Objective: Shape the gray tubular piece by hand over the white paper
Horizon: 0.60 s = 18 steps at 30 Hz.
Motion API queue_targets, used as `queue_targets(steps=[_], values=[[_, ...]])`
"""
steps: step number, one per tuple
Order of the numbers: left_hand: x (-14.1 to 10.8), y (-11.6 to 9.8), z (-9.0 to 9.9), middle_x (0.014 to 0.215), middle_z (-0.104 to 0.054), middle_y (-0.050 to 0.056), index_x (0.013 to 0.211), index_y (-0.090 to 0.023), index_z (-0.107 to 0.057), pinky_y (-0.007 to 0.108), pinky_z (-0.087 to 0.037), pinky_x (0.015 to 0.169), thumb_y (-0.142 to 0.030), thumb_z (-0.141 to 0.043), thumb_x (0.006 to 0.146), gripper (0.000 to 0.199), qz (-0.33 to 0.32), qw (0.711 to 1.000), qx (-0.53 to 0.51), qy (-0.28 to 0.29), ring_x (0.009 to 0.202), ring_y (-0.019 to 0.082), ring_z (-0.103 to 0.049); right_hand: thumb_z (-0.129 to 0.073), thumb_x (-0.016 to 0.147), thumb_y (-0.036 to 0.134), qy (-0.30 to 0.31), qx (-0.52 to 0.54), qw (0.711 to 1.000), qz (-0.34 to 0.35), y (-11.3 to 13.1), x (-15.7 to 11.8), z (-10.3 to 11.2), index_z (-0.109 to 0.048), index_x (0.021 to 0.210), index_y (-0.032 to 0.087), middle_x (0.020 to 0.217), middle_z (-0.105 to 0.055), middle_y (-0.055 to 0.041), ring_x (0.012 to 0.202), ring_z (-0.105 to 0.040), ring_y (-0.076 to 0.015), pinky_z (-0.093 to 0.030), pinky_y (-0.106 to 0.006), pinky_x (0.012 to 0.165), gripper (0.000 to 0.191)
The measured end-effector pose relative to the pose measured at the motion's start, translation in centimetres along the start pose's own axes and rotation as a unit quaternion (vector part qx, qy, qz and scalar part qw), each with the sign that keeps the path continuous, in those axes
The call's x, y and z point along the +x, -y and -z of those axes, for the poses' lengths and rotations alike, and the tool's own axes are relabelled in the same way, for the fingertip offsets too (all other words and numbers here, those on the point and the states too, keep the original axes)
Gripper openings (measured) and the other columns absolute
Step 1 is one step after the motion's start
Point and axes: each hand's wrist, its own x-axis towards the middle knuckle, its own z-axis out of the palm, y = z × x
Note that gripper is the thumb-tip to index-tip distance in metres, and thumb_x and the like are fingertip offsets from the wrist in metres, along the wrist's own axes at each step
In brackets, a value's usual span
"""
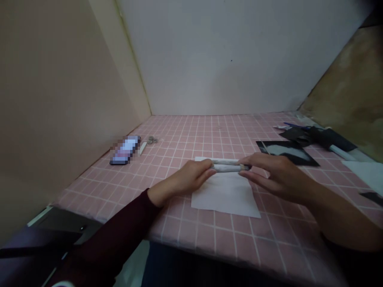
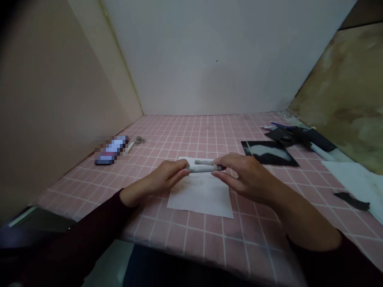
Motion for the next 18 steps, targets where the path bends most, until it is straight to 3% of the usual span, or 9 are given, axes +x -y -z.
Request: queue_targets(steps=[5,11,16,18], values=[[0.0,0.1,-0.4,0.072,-0.055,-0.001,0.083,-0.02,-0.049,0.026,-0.04,0.061,-0.037,-0.041,0.103,0.027,-0.022,0.999,-0.013,0.043,0.062,0.014,-0.05,-0.052,0.1,0.032,0.049,-0.004,0.998,0.031,0.9,0.4,-1.0,-0.07,0.103,0.016,0.088,-0.074,-0.0104,0.082,-0.069,-0.0245,-0.053,-0.037,0.073,0.024],[0.0,0.3,0.3,0.072,-0.055,-0.001,0.082,-0.019,-0.05,0.027,-0.041,0.064,-0.034,-0.041,0.103,0.027,0.013,1.0,0.0,0.006,0.062,0.014,-0.051,-0.057,0.096,0.033,-0.008,-0.022,1.0,-0.002,0.0,-0.1,0.0,-0.069,0.105,0.015,0.093,-0.074,-0.012,0.079,-0.07,-0.0244,-0.053,-0.036,0.07,0.023],[0.1,0.0,-0.1,0.071,-0.056,-0.001,0.083,-0.019,-0.051,0.026,-0.043,0.063,-0.036,-0.041,0.103,0.028,-0.013,0.998,-0.014,0.053,0.062,0.013,-0.052,-0.053,0.099,0.031,0.041,0.0,0.998,0.039,0.9,0.2,-0.9,-0.07,0.104,0.017,0.09,-0.074,-0.0105,0.084,-0.07,-0.0253,-0.053,-0.037,0.074,0.022],[0.1,0.1,0.1,0.071,-0.055,-0.001,0.083,-0.019,-0.051,0.026,-0.042,0.063,-0.036,-0.041,0.103,0.028,-0.002,0.999,-0.01,0.051,0.062,0.014,-0.051,-0.055,0.098,0.031,0.032,-0.001,0.999,0.031,0.5,0.1,-0.7,-0.069,0.106,0.016,0.093,-0.075,-0.0113,0.083,-0.07,-0.0252,-0.053,-0.037,0.073,0.023]])
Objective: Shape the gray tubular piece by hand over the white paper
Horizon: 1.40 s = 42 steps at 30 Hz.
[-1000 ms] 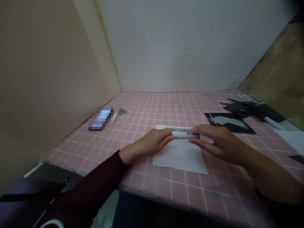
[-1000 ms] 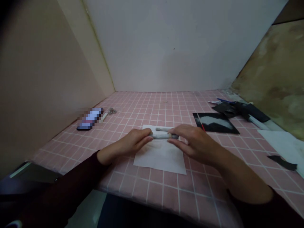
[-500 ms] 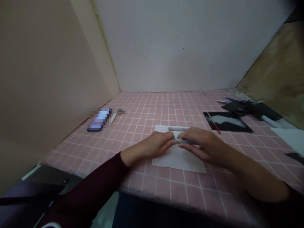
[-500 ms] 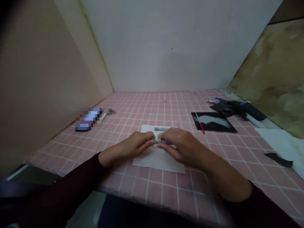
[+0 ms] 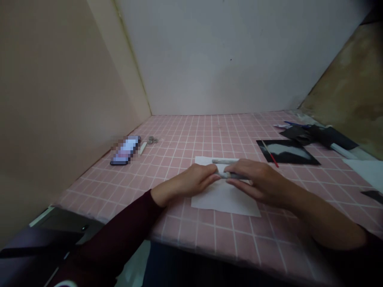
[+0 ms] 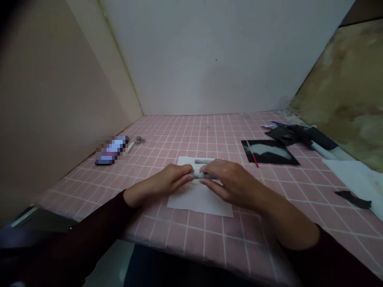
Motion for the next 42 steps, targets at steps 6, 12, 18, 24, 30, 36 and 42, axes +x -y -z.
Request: queue_targets(steps=[6,12,18,24,30,36,42], values=[[0.0,-0.1,0.3,0.07,-0.053,-0.002,0.081,-0.019,-0.049,0.026,-0.039,0.063,-0.036,-0.041,0.103,0.028,0.008,1.0,-0.001,-0.022,0.062,0.014,-0.049,-0.057,0.097,0.033,-0.026,-0.004,0.999,-0.02,-0.2,0.0,0.2,-0.069,0.103,0.016,0.094,-0.074,-0.0116,0.084,-0.07,-0.0247,-0.053,-0.036,0.073,0.022],[0.0,-0.1,0.4,0.07,-0.053,-0.001,0.081,-0.019,-0.05,0.026,-0.039,0.062,-0.036,-0.042,0.103,0.028,0.011,1.0,-0.003,-0.007,0.061,0.013,-0.049,-0.055,0.097,0.033,-0.011,-0.003,1.0,-0.018,-0.3,0.0,0.3,-0.07,0.106,0.017,0.094,-0.075,-0.0116,0.084,-0.069,-0.0257,-0.054,-0.039,0.074,0.023],[0.0,0.0,0.3,0.07,-0.052,-0.002,0.081,-0.019,-0.049,0.026,-0.039,0.062,-0.038,-0.041,0.103,0.03,0.003,1.0,-0.003,-0.013,0.061,0.013,-0.048,-0.056,0.097,0.035,-0.015,-0.004,1.0,-0.013,-0.2,0.1,0.3,-0.07,0.104,0.019,0.091,-0.074,-0.0102,0.086,-0.066,-0.0256,-0.052,-0.039,0.075,0.022],[0.0,0.3,0.7,0.07,-0.052,-0.002,0.081,-0.02,-0.049,0.026,-0.038,0.061,-0.037,-0.04,0.103,0.029,0.015,1.0,0.01,-0.02,0.06,0.013,-0.047,-0.057,0.097,0.034,-0.03,-0.011,0.999,-0.022,-0.8,-0.1,0.6,-0.069,0.105,0.018,0.094,-0.073,-0.0112,0.087,-0.066,-0.0269,-0.051,-0.04,0.076,0.022],[0.2,-0.1,0.1,0.071,-0.053,-0.002,0.082,-0.019,-0.049,0.026,-0.039,0.062,-0.036,-0.041,0.103,0.028,-0.004,1.0,-0.005,-0.011,0.061,0.013,-0.049,-0.055,0.098,0.03,-0.009,-0.006,1.0,0.003,-0.2,0.3,-0.1,-0.069,0.103,0.017,0.091,-0.072,-0.0106,0.087,-0.063,-0.026,-0.051,-0.041,0.079,0.02],[0.1,0.2,0.6,0.07,-0.053,-0.001,0.08,-0.019,-0.049,0.026,-0.039,0.061,-0.037,-0.041,0.103,0.03,0.013,0.999,0.02,-0.028,0.061,0.013,-0.049,-0.058,0.096,0.035,-0.033,-0.016,0.999,-0.025,-0.7,0.0,0.5,-0.069,0.104,0.018,0.091,-0.072,-0.0108,0.086,-0.064,-0.0267,-0.051,-0.04,0.075,0.021],[0.3,0.0,-0.3,0.071,-0.055,-0.001,0.083,-0.02,-0.05,0.026,-0.042,0.061,-0.036,-0.041,0.103,0.027,-0.017,1.0,0.019,-0.006,0.062,0.014,-0.052,-0.054,0.098,0.035,0.014,0.056,0.998,-0.033,0.0,0.4,-0.1,-0.071,0.097,0.019,0.09,-0.073,-0.0096,0.086,-0.066,-0.0245,-0.052,-0.038,0.077,0.024]])
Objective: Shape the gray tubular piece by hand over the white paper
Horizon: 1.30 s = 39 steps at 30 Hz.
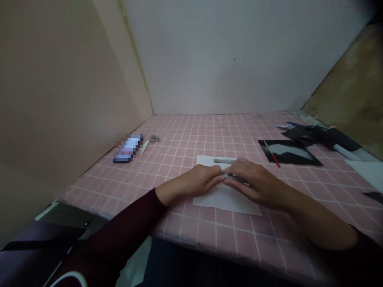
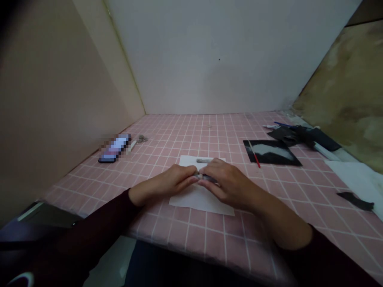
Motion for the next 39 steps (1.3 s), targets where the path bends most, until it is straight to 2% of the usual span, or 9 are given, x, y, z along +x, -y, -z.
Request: queue_targets(steps=[3,6,8,12,19,23,29,34,39], values=[[-0.1,-0.1,-0.2,0.074,-0.057,0.0,0.087,-0.02,-0.049,0.027,-0.042,0.062,-0.036,-0.039,0.104,0.025,-0.008,1.0,0.018,-0.008,0.064,0.015,-0.054,-0.054,0.097,0.04,0.021,0.054,0.997,-0.051,-0.2,0.0,0.5,-0.072,0.096,0.02,0.09,-0.074,-0.0075,0.08,-0.067,-0.0209,-0.051,-0.033,0.07,0.027],[-0.3,0.1,-0.1,0.076,-0.058,0.001,0.09,-0.02,-0.048,0.028,-0.04,0.062,-0.035,-0.038,0.104,0.023,-0.005,0.998,0.051,-0.04,0.065,0.016,-0.055,-0.054,0.096,0.048,0.028,0.088,0.99,-0.104,-0.5,0.1,1.3,-0.071,0.083,0.02,0.081,-0.072,-0.005,0.073,-0.065,-0.0188,-0.048,-0.03,0.066,0.036],[-0.4,0.2,-0.3,0.077,-0.059,0.002,0.091,-0.02,-0.048,0.028,-0.04,0.062,-0.035,-0.037,0.104,0.023,-0.014,0.997,0.071,-0.041,0.066,0.017,-0.056,-0.051,0.097,0.049,0.04,0.112,0.987,-0.111,-0.3,0.3,1.2,-0.069,0.076,0.019,0.075,-0.07,-0.0044,0.072,-0.064,-0.0181,-0.047,-0.03,0.067,0.042],[-0.5,0.3,-0.9,0.077,-0.06,0.002,0.09,-0.02,-0.047,0.028,-0.04,0.061,-0.038,-0.037,0.104,0.025,-0.038,0.994,0.103,-0.026,0.068,0.018,-0.058,-0.048,0.098,0.044,0.097,0.169,0.976,-0.095,0.1,0.7,0.7,-0.069,0.08,0.016,0.075,-0.069,-0.0042,0.07,-0.062,-0.0159,-0.045,-0.028,0.066,0.04],[-0.4,0.4,-0.6,0.077,-0.059,0.002,0.087,-0.021,-0.043,0.027,-0.041,0.06,-0.033,-0.034,0.104,0.023,-0.033,0.99,0.119,-0.068,0.065,0.016,-0.055,-0.053,0.097,0.038,0.024,0.116,0.988,-0.103,0.0,0.1,1.5,-0.071,0.084,0.016,0.083,-0.072,-0.0058,0.078,-0.063,-0.0165,-0.044,-0.029,0.073,0.031],[-0.4,0.2,-1.0,0.075,-0.058,0.0,0.086,-0.021,-0.043,0.027,-0.04,0.059,-0.034,-0.034,0.104,0.024,-0.065,0.991,0.111,-0.042,0.064,0.016,-0.055,-0.054,0.097,0.033,0.051,0.092,0.993,-0.046,0.2,0.1,0.8,-0.073,0.096,0.015,0.089,-0.073,-0.0079,0.081,-0.064,-0.0176,-0.044,-0.029,0.074,0.026],[-0.5,0.4,-0.2,0.069,-0.053,-0.002,0.085,-0.021,-0.042,0.026,-0.037,0.056,-0.03,-0.035,0.104,0.022,-0.041,0.988,0.12,-0.091,0.057,0.015,-0.049,-0.058,0.095,0.039,0.003,0.085,0.991,-0.105,-0.3,-0.2,1.9,-0.072,0.09,0.014,0.083,-0.071,-0.0063,0.075,-0.06,-0.0161,-0.042,-0.028,0.069,0.029],[-0.4,0.2,-0.8,0.071,-0.056,-0.001,0.085,-0.021,-0.043,0.026,-0.039,0.056,-0.031,-0.036,0.104,0.022,-0.069,0.991,0.103,-0.049,0.059,0.015,-0.053,-0.056,0.096,0.032,0.056,0.074,0.995,-0.046,0.3,0.0,1.3,-0.073,0.099,0.013,0.09,-0.072,-0.0088,0.08,-0.061,-0.0174,-0.043,-0.029,0.073,0.026],[-0.6,0.4,-0.3,0.069,-0.053,-0.002,0.085,-0.021,-0.042,0.026,-0.038,0.055,-0.029,-0.036,0.103,0.021,-0.045,0.989,0.112,-0.089,0.056,0.014,-0.049,-0.056,0.096,0.04,0.031,0.085,0.989,-0.115,-0.5,-0.4,2.3,-0.072,0.09,0.013,0.082,-0.07,-0.0068,0.072,-0.059,-0.0157,-0.041,-0.028,0.066,0.032]])
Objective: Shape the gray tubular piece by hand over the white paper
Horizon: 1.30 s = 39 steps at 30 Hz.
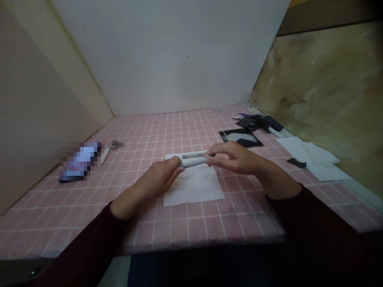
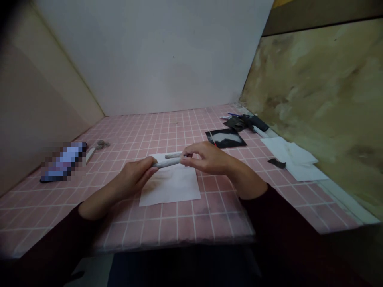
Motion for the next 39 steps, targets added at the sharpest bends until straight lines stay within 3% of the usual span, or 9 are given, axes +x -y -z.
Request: queue_targets(steps=[3,6,12,17,23,29,34,36,39], values=[[0.0,0.0,-0.1,0.068,-0.052,-0.002,0.085,-0.021,-0.042,0.025,-0.038,0.056,-0.03,-0.036,0.103,0.021,-0.008,1.0,-0.018,0.01,0.057,0.014,-0.05,-0.056,0.096,0.036,-0.012,-0.011,0.999,0.036,0.3,0.2,-0.6,-0.072,0.094,0.013,0.084,-0.07,-0.0069,0.074,-0.058,-0.0157,-0.041,-0.028,0.068,0.029],[0.0,-0.1,-0.3,0.068,-0.053,-0.003,0.086,-0.021,-0.043,0.025,-0.038,0.056,-0.032,-0.036,0.104,0.022,-0.026,0.998,-0.038,0.037,0.057,0.014,-0.05,-0.057,0.096,0.032,0.024,-0.024,0.996,0.078,0.4,0.3,-1.0,-0.072,0.101,0.012,0.089,-0.071,-0.0083,0.079,-0.06,-0.0169,-0.042,-0.029,0.073,0.026],[0.1,-0.1,0.3,0.065,-0.048,-0.004,0.083,-0.022,-0.041,0.025,-0.035,0.054,-0.03,-0.038,0.102,0.022,0.02,1.0,-0.015,0.008,0.054,0.013,-0.046,-0.058,0.095,0.036,-0.031,-0.033,0.999,0.028,0.1,-0.1,0.1,-0.072,0.095,0.013,0.086,-0.071,-0.0075,0.078,-0.061,-0.0175,-0.042,-0.029,0.072,0.027],[0.2,-0.4,-0.2,0.065,-0.048,-0.004,0.083,-0.021,-0.043,0.025,-0.036,0.055,-0.031,-0.037,0.102,0.022,-0.004,0.995,-0.082,0.059,0.054,0.013,-0.047,-0.056,0.097,0.031,0.01,-0.067,0.992,0.102,0.6,0.2,-1.3,-0.071,0.102,0.014,0.09,-0.07,-0.0081,0.082,-0.059,-0.0181,-0.043,-0.031,0.076,0.022],[0.4,-0.1,0.6,0.064,-0.046,-0.004,0.079,-0.02,-0.047,0.025,-0.034,0.056,-0.036,-0.039,0.101,0.028,0.078,0.985,-0.145,0.057,0.057,0.012,-0.043,-0.059,0.097,0.032,-0.053,-0.107,0.989,0.093,0.4,-0.2,-0.5,-0.07,0.099,0.012,0.087,-0.069,-0.0086,0.079,-0.059,-0.0192,-0.043,-0.033,0.076,0.023],[0.5,-0.1,0.2,0.063,-0.043,-0.004,0.082,-0.019,-0.052,0.023,-0.033,0.05,-0.044,-0.041,0.099,0.033,0.144,0.927,-0.324,0.125,0.055,0.011,-0.039,-0.055,0.098,0.027,-0.046,-0.159,0.971,0.17,0.4,0.3,-1.8,-0.068,0.104,0.012,0.09,-0.069,-0.0119,0.086,-0.058,-0.0234,-0.045,-0.037,0.08,0.02],[0.3,0.3,0.4,0.056,-0.025,-0.008,0.081,-0.02,-0.049,0.021,-0.017,0.04,-0.047,-0.042,0.098,0.033,0.238,0.819,-0.502,0.141,0.045,0.008,-0.018,-0.056,0.097,0.028,-0.113,-0.194,0.965,0.136,0.2,0.1,-0.8,-0.068,0.107,0.015,0.094,-0.071,-0.0126,0.088,-0.059,-0.0265,-0.045,-0.043,0.085,0.02],[0.3,0.2,0.4,0.057,-0.024,-0.008,0.079,-0.02,-0.048,0.021,-0.014,0.039,-0.046,-0.044,0.097,0.032,0.238,0.792,-0.538,0.164,0.045,0.008,-0.016,-0.055,0.097,0.027,-0.079,-0.193,0.965,0.162,0.7,0.4,-1.4,-0.069,0.105,0.015,0.094,-0.071,-0.0131,0.09,-0.059,-0.0274,-0.045,-0.043,0.086,0.02],[0.3,0.0,0.3,0.057,-0.027,-0.007,0.078,-0.02,-0.049,0.022,-0.014,0.038,-0.046,-0.045,0.097,0.032,0.241,0.776,-0.55,0.19,0.044,0.007,-0.019,-0.055,0.098,0.026,-0.036,-0.204,0.961,0.184,1.0,0.7,-2.2,-0.07,0.103,0.013,0.091,-0.072,-0.0129,0.089,-0.06,-0.0274,-0.045,-0.044,0.089,0.02]])
